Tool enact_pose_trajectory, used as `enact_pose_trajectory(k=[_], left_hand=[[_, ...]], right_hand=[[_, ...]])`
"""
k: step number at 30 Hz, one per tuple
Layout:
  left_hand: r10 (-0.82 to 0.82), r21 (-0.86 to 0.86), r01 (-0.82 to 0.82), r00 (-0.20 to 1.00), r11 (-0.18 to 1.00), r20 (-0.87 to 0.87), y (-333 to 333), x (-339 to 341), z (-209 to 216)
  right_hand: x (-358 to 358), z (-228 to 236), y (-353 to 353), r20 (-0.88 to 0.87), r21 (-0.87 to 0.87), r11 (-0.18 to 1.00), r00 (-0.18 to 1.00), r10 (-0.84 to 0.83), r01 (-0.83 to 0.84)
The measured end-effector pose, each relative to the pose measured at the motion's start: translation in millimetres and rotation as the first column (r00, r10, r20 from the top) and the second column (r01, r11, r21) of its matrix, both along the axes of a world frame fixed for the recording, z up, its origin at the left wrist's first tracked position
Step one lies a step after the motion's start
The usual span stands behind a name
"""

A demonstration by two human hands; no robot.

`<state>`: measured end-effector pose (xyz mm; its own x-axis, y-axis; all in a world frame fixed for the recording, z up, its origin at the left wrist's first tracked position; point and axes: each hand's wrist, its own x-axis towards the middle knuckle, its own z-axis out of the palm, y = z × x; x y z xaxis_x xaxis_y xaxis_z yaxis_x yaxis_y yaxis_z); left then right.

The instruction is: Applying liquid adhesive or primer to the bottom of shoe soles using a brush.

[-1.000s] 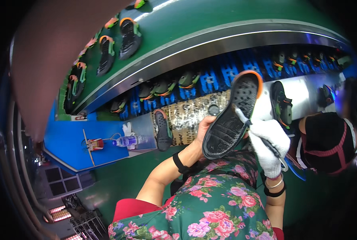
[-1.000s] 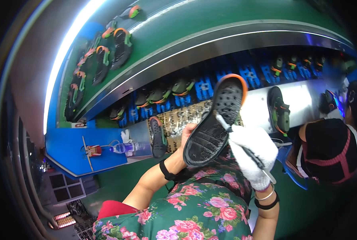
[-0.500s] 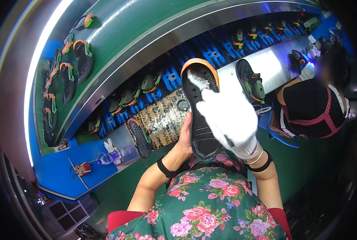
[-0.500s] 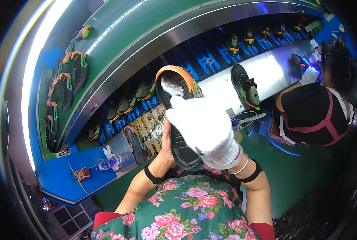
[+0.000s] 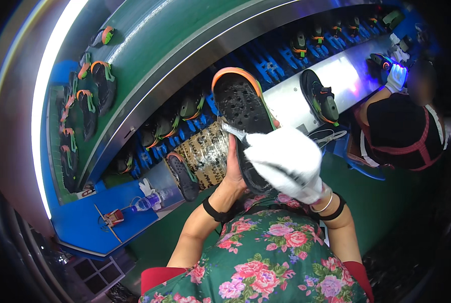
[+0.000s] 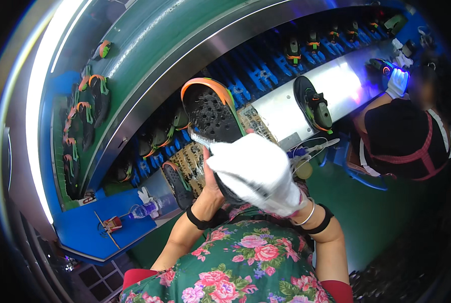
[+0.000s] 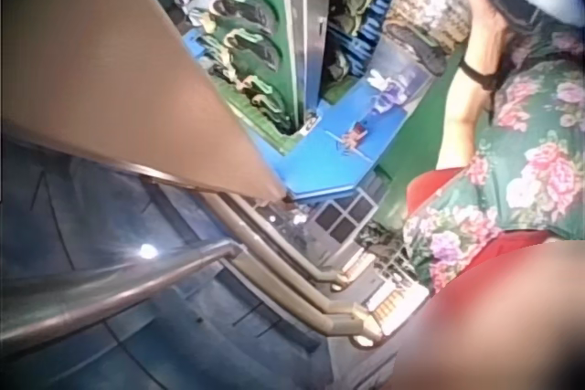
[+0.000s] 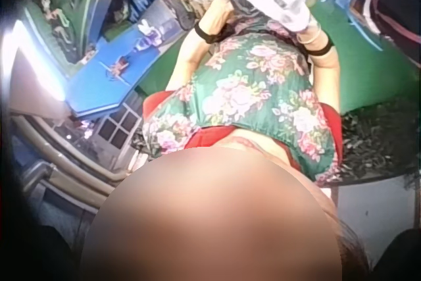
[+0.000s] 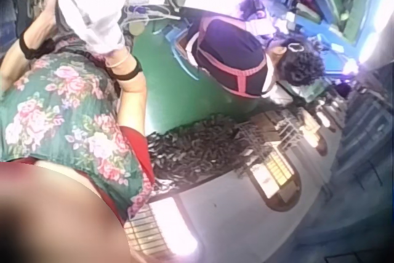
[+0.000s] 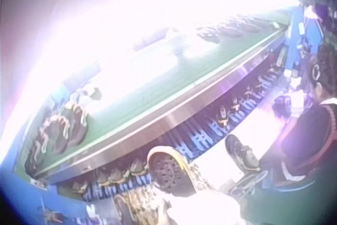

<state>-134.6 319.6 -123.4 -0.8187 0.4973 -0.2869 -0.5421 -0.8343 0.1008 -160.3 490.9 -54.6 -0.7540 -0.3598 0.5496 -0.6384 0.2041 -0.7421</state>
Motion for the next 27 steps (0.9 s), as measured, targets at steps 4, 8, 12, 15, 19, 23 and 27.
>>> enact_pose_trajectory(k=[4, 8, 12, 15, 19, 23, 27], left_hand=[[0.078, 0.190, -0.062, 0.994, 0.980, -0.079, -13, 0, -15], [-0.005, -0.236, -0.001, 1.000, 0.972, -0.024, -2, -14, 3], [0.113, 0.081, -0.108, 0.991, 0.991, -0.066, -1, -25, 14], [0.157, -0.005, -0.158, 0.984, 0.987, -0.087, 5, -29, 18], [0.165, -0.071, -0.178, 0.974, 0.982, -0.156, 4, -36, 14], [0.256, -0.014, -0.258, 0.963, 0.966, -0.082, 9, -40, 24], [0.165, 0.219, -0.133, 0.977, 0.967, -0.135, 9, -44, 30]], right_hand=[[-5, -1, 2, 0.051, -0.046, 0.989, 0.989, -0.139, 0.141], [1, -8, -2, -0.044, 0.082, 0.996, 0.998, -0.033, 0.036], [-5, -12, 0, -0.002, -0.133, 0.989, 0.998, -0.067, 0.066], [4, -12, -4, 0.066, -0.138, 0.988, 0.996, -0.062, 0.071], [8, -13, -7, 0.069, -0.183, 0.983, 0.997, 0.018, -0.005], [1, -10, 1, 0.030, -0.168, 0.983, 0.997, -0.072, 0.076], [13, -11, -9, -0.067, -0.148, 0.989, 0.997, 0.022, -0.032]])
